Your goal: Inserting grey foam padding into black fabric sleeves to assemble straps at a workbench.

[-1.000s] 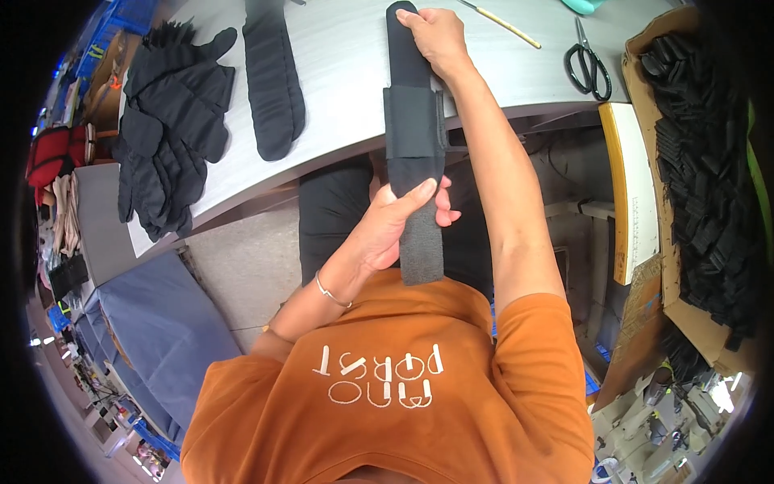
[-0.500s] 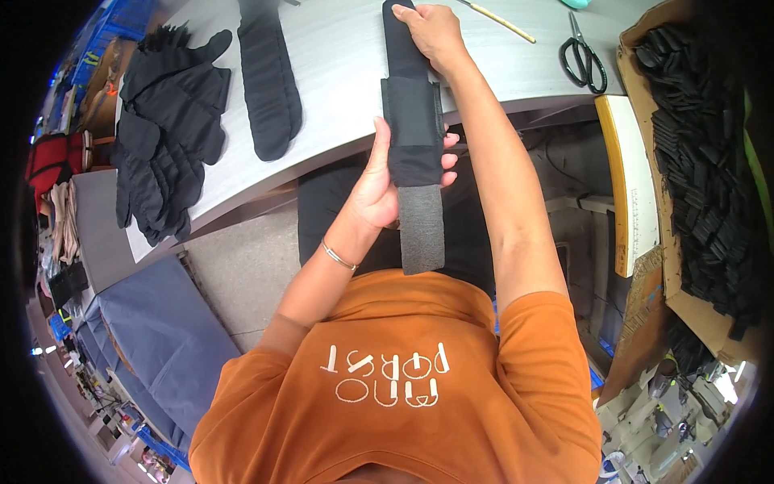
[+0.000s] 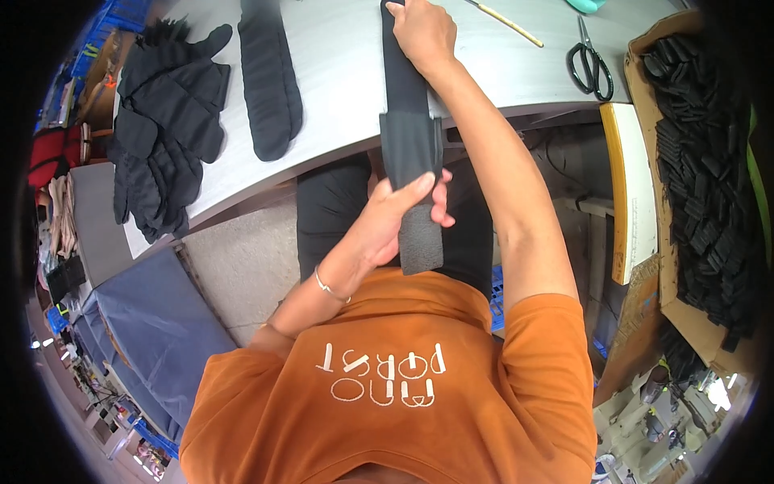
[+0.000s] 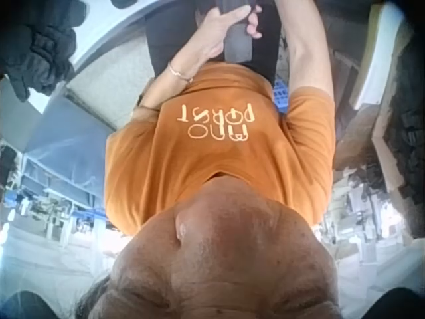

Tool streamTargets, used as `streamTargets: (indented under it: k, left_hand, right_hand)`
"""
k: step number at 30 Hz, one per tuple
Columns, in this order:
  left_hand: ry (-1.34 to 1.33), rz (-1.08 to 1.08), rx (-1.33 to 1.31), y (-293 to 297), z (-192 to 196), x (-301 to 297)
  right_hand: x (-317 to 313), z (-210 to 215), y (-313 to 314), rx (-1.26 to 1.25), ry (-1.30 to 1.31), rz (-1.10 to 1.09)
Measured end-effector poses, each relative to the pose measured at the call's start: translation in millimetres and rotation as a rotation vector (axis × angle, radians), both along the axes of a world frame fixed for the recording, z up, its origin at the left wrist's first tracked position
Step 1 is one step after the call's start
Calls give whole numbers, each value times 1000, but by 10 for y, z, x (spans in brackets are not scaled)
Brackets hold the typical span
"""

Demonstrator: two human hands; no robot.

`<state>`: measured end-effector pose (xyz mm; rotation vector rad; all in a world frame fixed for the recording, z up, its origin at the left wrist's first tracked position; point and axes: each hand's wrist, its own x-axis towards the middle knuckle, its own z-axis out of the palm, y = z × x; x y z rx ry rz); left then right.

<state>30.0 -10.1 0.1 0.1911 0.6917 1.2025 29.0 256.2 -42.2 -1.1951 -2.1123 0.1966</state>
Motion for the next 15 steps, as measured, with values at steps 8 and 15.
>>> streamTargets:
  k: [8, 15]
  left_hand:
    - [-419, 13, -30, 133, -82, -137]
    - [-300, -25, -22, 374, -250, -124]
  right_hand:
    - [49, 96, 111, -388, 125, 91]
    - [-60, 158, -114, -42, -4, 39]
